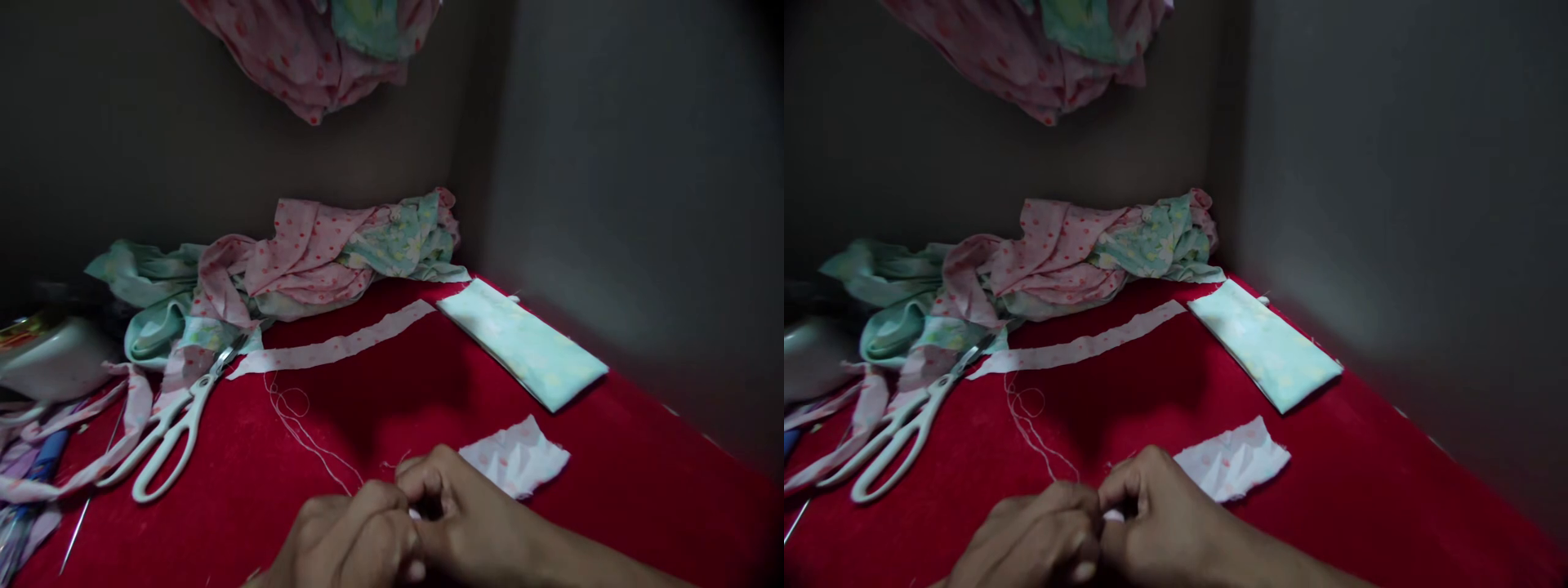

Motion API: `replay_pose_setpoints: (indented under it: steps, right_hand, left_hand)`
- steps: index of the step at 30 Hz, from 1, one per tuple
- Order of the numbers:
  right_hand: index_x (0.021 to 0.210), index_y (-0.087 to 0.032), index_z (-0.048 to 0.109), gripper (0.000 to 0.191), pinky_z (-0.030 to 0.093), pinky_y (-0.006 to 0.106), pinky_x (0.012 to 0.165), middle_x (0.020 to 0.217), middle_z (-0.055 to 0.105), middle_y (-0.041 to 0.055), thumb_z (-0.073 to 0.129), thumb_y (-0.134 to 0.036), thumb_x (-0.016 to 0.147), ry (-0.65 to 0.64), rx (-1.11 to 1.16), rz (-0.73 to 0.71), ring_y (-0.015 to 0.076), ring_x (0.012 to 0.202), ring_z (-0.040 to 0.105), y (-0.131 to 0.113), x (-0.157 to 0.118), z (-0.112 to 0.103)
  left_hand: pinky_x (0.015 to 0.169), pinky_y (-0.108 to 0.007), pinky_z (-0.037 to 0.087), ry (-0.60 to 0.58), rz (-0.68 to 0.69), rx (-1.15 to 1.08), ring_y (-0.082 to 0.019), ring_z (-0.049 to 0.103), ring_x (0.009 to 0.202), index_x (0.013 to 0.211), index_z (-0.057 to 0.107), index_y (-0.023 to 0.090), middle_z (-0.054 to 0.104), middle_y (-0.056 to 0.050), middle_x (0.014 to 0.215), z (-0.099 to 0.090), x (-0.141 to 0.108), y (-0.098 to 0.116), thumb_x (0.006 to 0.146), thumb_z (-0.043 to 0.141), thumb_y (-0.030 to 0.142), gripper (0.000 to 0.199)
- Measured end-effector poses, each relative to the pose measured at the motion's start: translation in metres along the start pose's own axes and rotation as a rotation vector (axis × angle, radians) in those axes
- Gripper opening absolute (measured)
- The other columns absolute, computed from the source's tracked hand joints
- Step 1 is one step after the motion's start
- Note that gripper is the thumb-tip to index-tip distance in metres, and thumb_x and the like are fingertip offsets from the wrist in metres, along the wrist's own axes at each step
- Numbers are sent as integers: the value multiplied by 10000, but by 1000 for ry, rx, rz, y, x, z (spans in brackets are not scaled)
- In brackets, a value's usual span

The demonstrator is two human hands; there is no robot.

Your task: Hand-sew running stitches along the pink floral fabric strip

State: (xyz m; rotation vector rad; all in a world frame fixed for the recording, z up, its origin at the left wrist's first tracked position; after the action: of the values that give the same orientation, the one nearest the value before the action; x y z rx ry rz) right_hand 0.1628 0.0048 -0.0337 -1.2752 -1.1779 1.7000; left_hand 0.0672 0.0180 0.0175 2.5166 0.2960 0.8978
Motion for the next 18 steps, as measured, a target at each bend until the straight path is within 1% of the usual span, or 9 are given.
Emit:
replay_pose_setpoints:
  steps: [2,4,5,7,9,11,13,16,18]
  right_hand:
    - [510,-122,549,152,226,194,422,464,381,-61,612,-147,645,15,26,54,59,455,304,0,1,-3]
    - [526,-130,548,201,197,188,387,438,369,-75,681,-231,640,8,68,91,43,410,266,1,2,-4]
    - [526,-134,544,227,186,185,373,425,365,-79,703,-261,628,6,80,95,40,394,258,2,3,-5]
    - [522,-138,540,250,178,183,355,405,365,-80,711,-292,621,12,72,100,39,376,262,4,5,-5]
    - [518,-136,544,235,180,184,356,406,368,-75,689,-279,636,26,31,95,44,384,271,8,6,-6]
    - [500,-132,539,228,198,180,377,430,369,-68,665,-251,648,40,-14,66,49,416,284,10,6,-6]
    - [472,-126,519,242,225,177,408,466,375,-60,657,-226,644,43,-34,29,56,458,306,10,6,-5]
    - [474,-119,532,193,269,179,445,501,414,-47,611,-164,644,29,-60,-5,74,502,360,8,3,-2]
    - [504,-115,576,134,289,186,461,508,446,-38,554,-105,636,25,-109,-19,88,518,397,4,1,0]
  left_hand:
    - [489,-148,446,-69,-86,-66,-97,565,549,879,507,193,571,-6,707,0,0,-9,978,324,251,217]
    - [553,-156,473,-71,-107,-130,-117,594,640,991,510,189,571,-33,784,-1,-1,-14,959,359,228,159]
    - [562,-161,474,-60,-113,-145,-122,593,658,999,513,183,559,-41,799,-1,-3,-17,944,376,197,149]
    - [515,-159,445,-68,-110,-127,-114,565,612,903,527,181,521,-33,769,3,-7,-21,921,387,149,144]
    - [429,-159,374,-127,-94,-43,-99,510,527,808,502,186,491,-16,725,12,-12,-23,914,377,139,170]
    - [378,-179,301,-176,-57,44,-95,447,472,785,474,189,474,-6,698,20,-15,-22,911,360,143,176]
    - [361,-202,251,-184,-34,79,-97,391,444,797,459,187,470,-4,689,23,-15,-20,913,336,153,172]
    - [383,-206,263,-145,-52,-24,-101,393,452,764,430,201,476,1,671,16,-9,-13,918,304,159,204]
    - [441,-198,325,-136,-133,-187,-114,463,511,745,445,208,516,-2,671,6,-3,-10,920,338,181,207]
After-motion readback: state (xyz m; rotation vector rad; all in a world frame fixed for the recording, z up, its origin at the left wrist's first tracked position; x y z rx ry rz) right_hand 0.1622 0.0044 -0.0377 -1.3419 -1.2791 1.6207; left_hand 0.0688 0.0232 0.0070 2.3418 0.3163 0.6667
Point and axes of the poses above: each hand's wrist, its own x-axis towards the middle knuckle, its own z-axis out of the palm, y = z × x, the point moved 6 cm from there along x, towards the middle knuckle
